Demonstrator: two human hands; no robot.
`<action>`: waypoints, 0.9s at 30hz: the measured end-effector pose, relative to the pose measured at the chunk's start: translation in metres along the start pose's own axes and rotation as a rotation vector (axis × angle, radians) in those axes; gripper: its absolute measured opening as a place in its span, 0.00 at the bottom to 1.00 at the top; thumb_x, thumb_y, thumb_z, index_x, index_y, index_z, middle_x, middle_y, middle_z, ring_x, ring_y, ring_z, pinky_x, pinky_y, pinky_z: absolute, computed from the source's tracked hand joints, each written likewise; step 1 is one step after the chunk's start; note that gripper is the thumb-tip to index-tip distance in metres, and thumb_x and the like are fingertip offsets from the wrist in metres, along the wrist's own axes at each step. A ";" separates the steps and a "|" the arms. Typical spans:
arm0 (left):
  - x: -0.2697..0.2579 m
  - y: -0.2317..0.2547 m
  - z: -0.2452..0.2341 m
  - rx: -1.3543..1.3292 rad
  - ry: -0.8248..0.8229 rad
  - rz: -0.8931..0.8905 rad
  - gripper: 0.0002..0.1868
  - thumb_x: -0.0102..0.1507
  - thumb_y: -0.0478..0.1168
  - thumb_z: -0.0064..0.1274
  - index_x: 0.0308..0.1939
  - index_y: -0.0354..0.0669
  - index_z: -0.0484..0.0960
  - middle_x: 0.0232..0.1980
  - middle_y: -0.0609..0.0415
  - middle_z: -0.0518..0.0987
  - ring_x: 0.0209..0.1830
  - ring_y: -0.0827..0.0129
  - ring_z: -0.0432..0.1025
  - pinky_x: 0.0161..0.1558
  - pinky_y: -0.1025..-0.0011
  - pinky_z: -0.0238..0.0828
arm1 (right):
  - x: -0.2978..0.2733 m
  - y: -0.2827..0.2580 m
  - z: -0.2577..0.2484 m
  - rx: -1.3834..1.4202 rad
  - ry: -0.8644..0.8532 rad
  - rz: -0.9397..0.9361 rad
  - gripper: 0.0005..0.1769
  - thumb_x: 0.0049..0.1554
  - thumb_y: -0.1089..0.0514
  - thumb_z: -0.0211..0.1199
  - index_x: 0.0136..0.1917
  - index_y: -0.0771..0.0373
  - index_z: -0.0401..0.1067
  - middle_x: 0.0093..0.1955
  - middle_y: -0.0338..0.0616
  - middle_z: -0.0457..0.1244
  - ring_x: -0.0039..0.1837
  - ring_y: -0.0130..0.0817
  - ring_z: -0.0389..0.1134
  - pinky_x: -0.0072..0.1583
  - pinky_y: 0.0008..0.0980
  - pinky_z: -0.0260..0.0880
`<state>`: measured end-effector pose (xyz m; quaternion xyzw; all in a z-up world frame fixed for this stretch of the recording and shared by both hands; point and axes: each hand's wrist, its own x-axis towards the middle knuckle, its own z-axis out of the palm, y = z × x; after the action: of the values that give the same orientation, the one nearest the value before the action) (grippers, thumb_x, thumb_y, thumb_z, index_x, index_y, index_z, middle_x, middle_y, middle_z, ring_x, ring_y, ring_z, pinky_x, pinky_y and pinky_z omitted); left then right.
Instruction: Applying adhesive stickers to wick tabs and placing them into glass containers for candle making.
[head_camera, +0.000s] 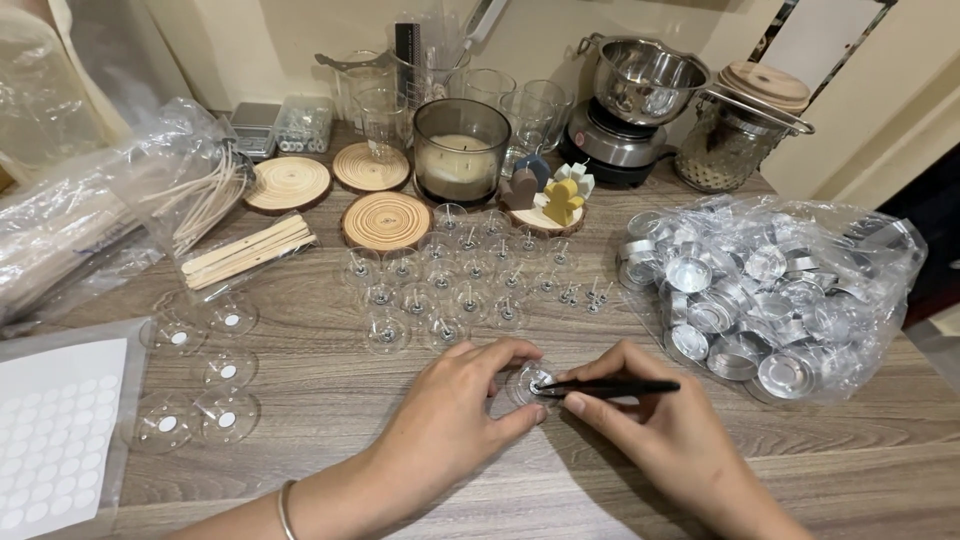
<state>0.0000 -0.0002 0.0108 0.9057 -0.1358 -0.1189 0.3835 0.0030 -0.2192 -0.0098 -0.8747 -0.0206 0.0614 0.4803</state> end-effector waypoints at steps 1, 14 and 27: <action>0.001 -0.006 0.005 0.001 0.003 0.002 0.31 0.58 0.51 0.60 0.66 0.56 0.76 0.42 0.52 0.79 0.40 0.64 0.75 0.48 0.63 0.75 | -0.001 0.006 -0.003 -0.001 0.002 -0.004 0.14 0.50 0.57 0.72 0.49 0.64 0.76 0.47 0.45 0.73 0.46 0.30 0.77 0.50 0.31 0.81; 0.017 -0.038 -0.007 0.440 0.461 0.298 0.29 0.57 0.49 0.56 0.58 0.36 0.75 0.65 0.40 0.63 0.67 0.44 0.51 0.65 0.42 0.47 | 0.009 0.004 -0.018 0.189 0.222 -0.071 0.13 0.52 0.59 0.66 0.48 0.67 0.71 0.50 0.53 0.72 0.52 0.38 0.78 0.55 0.38 0.79; 0.009 -0.083 -0.157 0.565 0.404 -0.171 0.23 0.58 0.54 0.61 0.51 0.47 0.84 0.52 0.45 0.83 0.54 0.53 0.77 0.62 0.60 0.70 | 0.019 0.028 -0.022 0.230 0.276 -0.060 0.16 0.55 0.58 0.64 0.53 0.72 0.69 0.45 0.60 0.69 0.48 0.46 0.77 0.52 0.44 0.81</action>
<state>0.0709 0.1561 0.0558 0.9894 -0.0085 0.0731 0.1254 0.0243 -0.2512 -0.0234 -0.8132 0.0267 -0.0718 0.5769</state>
